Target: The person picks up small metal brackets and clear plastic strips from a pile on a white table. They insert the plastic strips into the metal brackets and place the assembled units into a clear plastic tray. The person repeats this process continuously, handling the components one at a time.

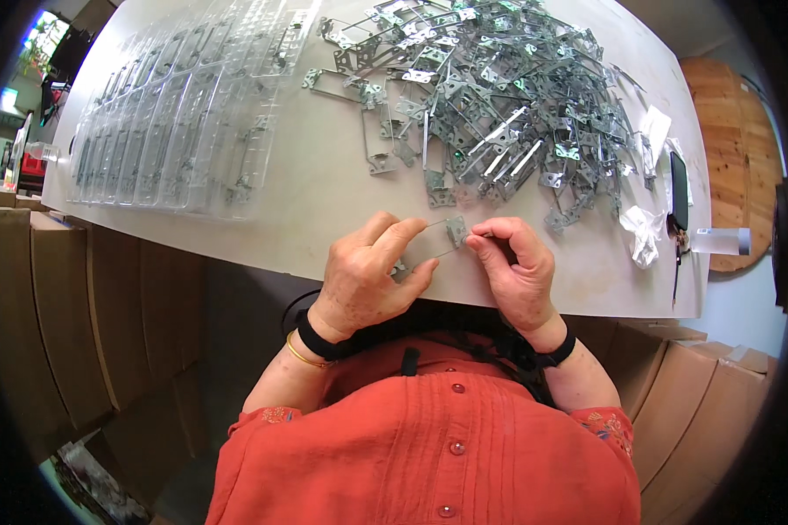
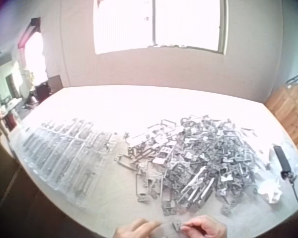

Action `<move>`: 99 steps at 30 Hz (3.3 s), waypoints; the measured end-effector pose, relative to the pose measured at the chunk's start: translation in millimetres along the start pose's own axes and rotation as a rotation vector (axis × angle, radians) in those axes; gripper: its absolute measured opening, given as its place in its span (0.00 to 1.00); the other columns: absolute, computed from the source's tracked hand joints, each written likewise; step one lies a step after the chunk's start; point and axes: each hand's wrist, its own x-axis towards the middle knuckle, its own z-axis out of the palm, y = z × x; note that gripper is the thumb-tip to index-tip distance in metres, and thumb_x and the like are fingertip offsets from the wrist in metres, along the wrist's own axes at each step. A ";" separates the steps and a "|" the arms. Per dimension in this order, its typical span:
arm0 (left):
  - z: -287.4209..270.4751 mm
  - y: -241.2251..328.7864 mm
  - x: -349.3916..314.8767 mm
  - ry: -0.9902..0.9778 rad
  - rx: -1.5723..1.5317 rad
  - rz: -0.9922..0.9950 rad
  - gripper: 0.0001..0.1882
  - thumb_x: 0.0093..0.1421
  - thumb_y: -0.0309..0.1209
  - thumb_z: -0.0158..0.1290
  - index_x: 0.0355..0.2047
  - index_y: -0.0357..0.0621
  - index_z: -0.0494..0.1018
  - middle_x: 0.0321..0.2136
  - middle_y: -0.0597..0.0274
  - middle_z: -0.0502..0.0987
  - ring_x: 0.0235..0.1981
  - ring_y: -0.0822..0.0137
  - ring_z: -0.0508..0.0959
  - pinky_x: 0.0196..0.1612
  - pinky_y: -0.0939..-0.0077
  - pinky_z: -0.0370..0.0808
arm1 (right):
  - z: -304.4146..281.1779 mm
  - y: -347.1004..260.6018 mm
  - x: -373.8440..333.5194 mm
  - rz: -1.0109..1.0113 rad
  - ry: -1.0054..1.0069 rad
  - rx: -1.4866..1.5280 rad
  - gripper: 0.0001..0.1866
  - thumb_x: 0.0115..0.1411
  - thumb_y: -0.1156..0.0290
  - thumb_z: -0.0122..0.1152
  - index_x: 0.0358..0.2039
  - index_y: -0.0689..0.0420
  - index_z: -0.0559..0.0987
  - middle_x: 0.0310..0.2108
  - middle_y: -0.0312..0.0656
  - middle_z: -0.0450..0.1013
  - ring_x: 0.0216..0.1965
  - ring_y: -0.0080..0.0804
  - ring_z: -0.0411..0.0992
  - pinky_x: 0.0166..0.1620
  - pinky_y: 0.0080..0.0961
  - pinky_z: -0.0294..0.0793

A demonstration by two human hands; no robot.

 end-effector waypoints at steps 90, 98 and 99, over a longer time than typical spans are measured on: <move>-11.7 9.7 5.6 -0.139 -0.001 -0.008 0.28 0.52 0.26 0.73 0.55 0.42 0.81 0.39 0.52 0.81 0.33 0.55 0.82 0.37 0.63 0.80 | 1.0 4.9 -3.1 -0.058 -0.031 0.110 0.07 0.70 0.75 0.71 0.44 0.56 0.80 0.46 0.42 0.85 0.39 0.33 0.81 0.43 0.29 0.82; -16.1 23.4 7.4 -0.107 0.155 0.016 0.29 0.56 0.26 0.72 0.59 0.48 0.80 0.54 0.48 0.76 0.36 0.54 0.82 0.40 0.60 0.81 | -2.2 7.0 -4.1 -0.070 -0.041 0.119 0.07 0.68 0.74 0.73 0.42 0.56 0.81 0.42 0.41 0.85 0.38 0.38 0.81 0.42 0.33 0.81; -16.9 26.1 6.9 -0.107 0.177 -0.002 0.29 0.56 0.26 0.71 0.60 0.48 0.80 0.54 0.48 0.76 0.35 0.54 0.82 0.41 0.60 0.81 | -1.1 7.9 -4.9 -0.065 -0.040 0.139 0.07 0.68 0.74 0.74 0.41 0.55 0.81 0.41 0.41 0.85 0.38 0.38 0.80 0.42 0.33 0.80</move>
